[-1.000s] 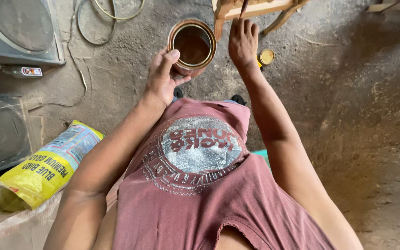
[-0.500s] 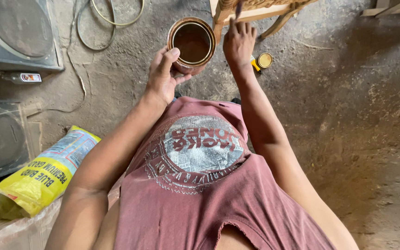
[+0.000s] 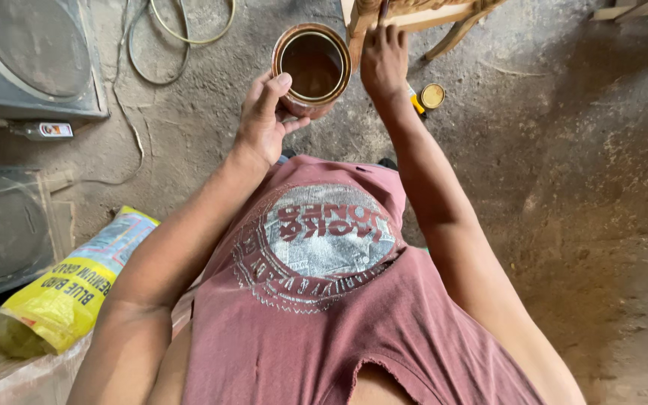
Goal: The person paints an ornate wooden chair using a brush and a can of wood finish, dipping the brush into the can and applying the liquid to the carved details of the chair frame.
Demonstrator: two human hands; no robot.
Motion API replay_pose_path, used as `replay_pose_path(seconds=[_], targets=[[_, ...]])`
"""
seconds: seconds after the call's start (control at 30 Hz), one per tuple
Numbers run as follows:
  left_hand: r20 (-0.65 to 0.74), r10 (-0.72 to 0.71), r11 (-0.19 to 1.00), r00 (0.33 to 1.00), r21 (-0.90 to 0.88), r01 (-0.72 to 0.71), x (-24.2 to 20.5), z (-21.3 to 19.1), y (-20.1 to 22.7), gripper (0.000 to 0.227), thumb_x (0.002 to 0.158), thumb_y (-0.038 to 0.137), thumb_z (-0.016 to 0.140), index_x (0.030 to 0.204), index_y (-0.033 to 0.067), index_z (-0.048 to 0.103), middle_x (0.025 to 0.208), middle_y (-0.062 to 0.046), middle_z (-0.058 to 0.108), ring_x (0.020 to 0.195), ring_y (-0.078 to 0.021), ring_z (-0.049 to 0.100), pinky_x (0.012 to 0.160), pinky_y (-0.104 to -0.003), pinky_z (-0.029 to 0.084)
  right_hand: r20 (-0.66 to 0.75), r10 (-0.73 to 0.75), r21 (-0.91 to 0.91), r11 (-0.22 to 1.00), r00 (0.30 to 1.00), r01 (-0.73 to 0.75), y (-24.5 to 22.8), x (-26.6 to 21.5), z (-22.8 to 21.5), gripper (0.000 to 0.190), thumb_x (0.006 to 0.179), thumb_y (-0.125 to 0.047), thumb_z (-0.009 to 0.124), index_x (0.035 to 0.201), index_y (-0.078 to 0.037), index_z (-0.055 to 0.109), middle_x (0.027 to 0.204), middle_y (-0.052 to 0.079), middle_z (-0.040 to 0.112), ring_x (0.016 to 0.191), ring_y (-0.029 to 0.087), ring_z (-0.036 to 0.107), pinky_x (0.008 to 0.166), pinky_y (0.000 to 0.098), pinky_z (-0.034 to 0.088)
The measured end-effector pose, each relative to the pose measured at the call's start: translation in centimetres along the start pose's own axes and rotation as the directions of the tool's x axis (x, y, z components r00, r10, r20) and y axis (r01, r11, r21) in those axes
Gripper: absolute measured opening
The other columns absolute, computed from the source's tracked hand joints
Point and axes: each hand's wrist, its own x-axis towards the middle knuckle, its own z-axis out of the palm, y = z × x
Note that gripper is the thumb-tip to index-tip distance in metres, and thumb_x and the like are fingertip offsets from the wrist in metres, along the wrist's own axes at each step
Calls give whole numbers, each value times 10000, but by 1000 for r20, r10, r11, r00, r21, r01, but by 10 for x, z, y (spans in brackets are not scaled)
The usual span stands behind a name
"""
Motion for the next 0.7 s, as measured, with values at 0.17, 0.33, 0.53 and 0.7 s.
replay_pose_path(seconds=[0.17,0.33,0.53,0.7], targets=[[20,0,1000,1000,-12,0,-3,-3,5,961,725,541,774,1482,90,391,1351,-176,527,1171,-317,595,899,-485,597,106,-20,70,997,994,12,-1,-3,-12,323,852,37,532,1157,66,632,1053,209,639,980,335,584,873,478,456],[20,8,1000,1000,-12,-8,-3,2,9,948,725,532,779,1465,81,394,1348,-170,520,1173,-312,600,892,-489,602,331,-58,139,990,942,12,0,-16,-13,141,1012,33,526,1104,28,633,1137,210,628,1033,320,573,971,475,449],[36,0,1000,999,-19,0,-1,5,5,925,738,534,774,1451,78,400,1318,-173,528,1148,-301,603,896,-494,607,-157,-77,121,988,985,97,16,-6,-48,357,837,4,574,1171,-49,689,1014,116,702,921,243,649,782,413,487],[56,-2,1000,998,-26,3,2,8,0,861,779,542,765,1417,51,459,1216,-166,574,1061,-274,616,908,-489,615,201,484,812,404,852,-421,35,11,-30,266,1045,-142,574,1239,-38,723,834,65,824,514,109,587,462,288,451]])
